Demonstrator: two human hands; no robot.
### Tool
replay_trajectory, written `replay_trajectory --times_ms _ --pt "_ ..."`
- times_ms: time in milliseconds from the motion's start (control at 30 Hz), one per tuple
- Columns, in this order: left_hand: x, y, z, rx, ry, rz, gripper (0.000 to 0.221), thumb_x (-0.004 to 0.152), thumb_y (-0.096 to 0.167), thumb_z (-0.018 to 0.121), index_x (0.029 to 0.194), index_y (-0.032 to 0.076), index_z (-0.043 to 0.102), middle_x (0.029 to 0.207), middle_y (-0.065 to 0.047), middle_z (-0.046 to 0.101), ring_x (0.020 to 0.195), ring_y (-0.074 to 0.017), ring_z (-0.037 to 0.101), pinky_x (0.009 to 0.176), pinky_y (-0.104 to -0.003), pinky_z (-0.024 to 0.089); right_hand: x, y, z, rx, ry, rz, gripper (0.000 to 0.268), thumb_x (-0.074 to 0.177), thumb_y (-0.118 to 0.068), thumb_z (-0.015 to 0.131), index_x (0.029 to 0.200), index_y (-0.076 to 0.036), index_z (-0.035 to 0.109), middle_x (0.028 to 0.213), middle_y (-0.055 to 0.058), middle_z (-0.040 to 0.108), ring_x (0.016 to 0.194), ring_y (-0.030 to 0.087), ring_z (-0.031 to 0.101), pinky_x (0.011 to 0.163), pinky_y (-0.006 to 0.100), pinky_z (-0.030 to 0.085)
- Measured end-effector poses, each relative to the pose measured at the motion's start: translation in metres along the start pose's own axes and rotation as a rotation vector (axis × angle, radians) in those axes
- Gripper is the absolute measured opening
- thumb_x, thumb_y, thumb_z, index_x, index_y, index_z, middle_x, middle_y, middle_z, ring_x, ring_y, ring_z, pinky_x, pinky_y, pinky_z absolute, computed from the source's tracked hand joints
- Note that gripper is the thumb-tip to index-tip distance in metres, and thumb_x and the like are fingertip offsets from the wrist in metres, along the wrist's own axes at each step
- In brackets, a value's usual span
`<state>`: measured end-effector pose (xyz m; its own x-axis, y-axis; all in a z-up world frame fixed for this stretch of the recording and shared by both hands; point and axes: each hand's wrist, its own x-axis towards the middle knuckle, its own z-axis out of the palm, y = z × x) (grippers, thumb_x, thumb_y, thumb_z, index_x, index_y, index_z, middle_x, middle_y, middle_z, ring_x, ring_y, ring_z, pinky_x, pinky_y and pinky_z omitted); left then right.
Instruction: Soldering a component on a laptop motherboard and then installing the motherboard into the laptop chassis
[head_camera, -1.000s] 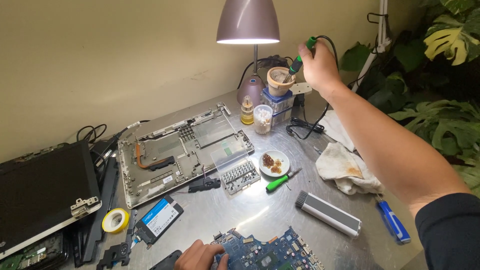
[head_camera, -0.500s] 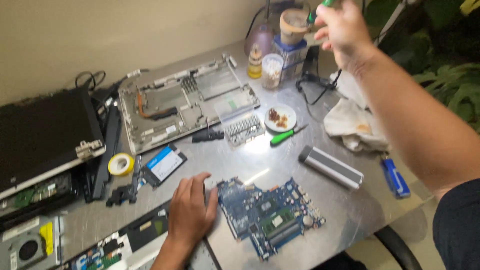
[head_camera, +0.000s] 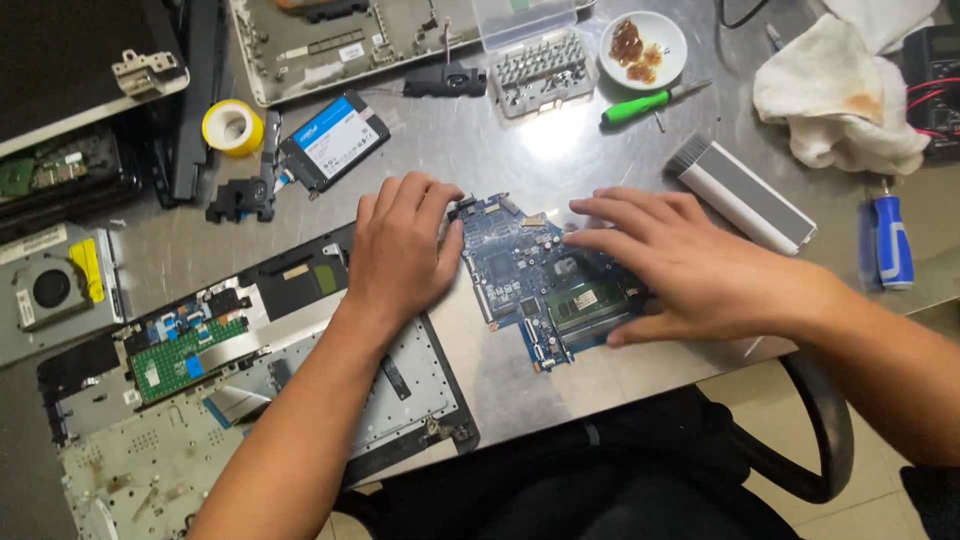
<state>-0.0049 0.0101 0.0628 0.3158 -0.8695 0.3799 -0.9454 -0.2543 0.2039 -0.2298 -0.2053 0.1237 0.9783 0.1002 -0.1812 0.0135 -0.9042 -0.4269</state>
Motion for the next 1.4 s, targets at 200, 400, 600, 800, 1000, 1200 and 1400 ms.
replay_trajectory --times_ms 200,400,600,800,1000,1200,1400 --pt "-0.001 -0.002 0.004 0.033 0.066 -0.032 0.027 0.089 0.012 0.065 0.116 0.015 0.064 0.107 -0.003 0.061 0.094 -0.027 0.055 0.078 -0.043 0.04 -0.005 0.002 0.035 -0.128 0.067 -0.065 0.124 0.058 -0.065 0.096 0.157 -0.022 0.035 0.165 0.012 0.031 0.15 0.036 0.027 0.107 0.055 0.025" --pt "-0.001 -0.006 0.009 -0.034 0.046 -0.115 0.032 0.087 0.004 0.06 0.118 0.01 0.062 0.11 -0.008 0.062 0.097 -0.0305 0.055 0.078 -0.045 0.042 -0.014 0.007 0.042 -0.104 0.233 -0.016 0.104 0.053 -0.062 0.097 0.139 -0.02 0.054 0.144 0.01 0.052 0.134 0.033 0.047 0.1 0.056 0.033" --pt "0.003 -0.013 0.009 -0.098 -0.012 -0.152 0.03 0.097 0.026 0.061 0.124 0.013 0.058 0.108 -0.006 0.06 0.099 -0.0294 0.053 0.083 -0.046 0.04 -0.032 0.002 0.014 0.235 0.246 0.12 0.089 0.052 -0.044 0.099 0.13 -0.022 0.063 0.139 0.003 0.057 0.132 0.021 0.054 0.112 0.042 0.025" --pt "0.011 -0.01 0.0 -0.248 -0.016 -0.223 0.037 0.098 0.037 0.056 0.128 0.016 0.055 0.115 -0.005 0.062 0.11 -0.0278 0.055 0.088 -0.045 0.037 -0.035 -0.009 0.001 1.228 0.387 0.277 0.117 0.047 -0.06 0.073 0.151 -0.01 0.052 0.13 0.02 0.069 0.115 0.029 0.067 0.096 0.04 0.049" --pt "0.006 0.001 -0.007 -0.172 -0.045 -0.182 0.039 0.1 0.038 0.056 0.132 0.017 0.054 0.129 -0.005 0.057 0.116 -0.03 0.051 0.093 -0.049 0.035 -0.025 -0.027 0.028 2.53 0.237 -0.133 0.084 0.091 -0.048 0.069 0.156 -0.002 0.041 0.141 0.037 0.053 0.118 0.052 0.06 0.106 0.058 0.045" --pt "-0.002 0.071 -0.027 -0.356 0.199 -0.206 0.045 0.097 0.033 0.061 0.136 0.01 0.054 0.142 -0.013 0.056 0.13 -0.0324 0.05 0.108 -0.045 0.036 -0.025 -0.022 0.047 2.334 0.301 -0.235 0.088 0.093 -0.053 0.067 0.158 -0.002 0.037 0.138 0.033 0.057 0.115 0.046 0.064 0.087 0.052 0.058" --pt "-0.026 0.157 -0.02 -1.388 0.045 -0.288 0.091 0.101 0.049 0.055 0.161 -0.002 0.011 0.166 -0.032 0.013 0.151 -0.0534 0.019 0.121 -0.064 0.021 0.01 -0.02 0.076 1.4 0.65 0.11 0.081 0.087 -0.044 0.058 0.157 -0.008 0.039 0.138 0.017 0.056 0.121 0.031 0.059 0.093 0.043 0.054"
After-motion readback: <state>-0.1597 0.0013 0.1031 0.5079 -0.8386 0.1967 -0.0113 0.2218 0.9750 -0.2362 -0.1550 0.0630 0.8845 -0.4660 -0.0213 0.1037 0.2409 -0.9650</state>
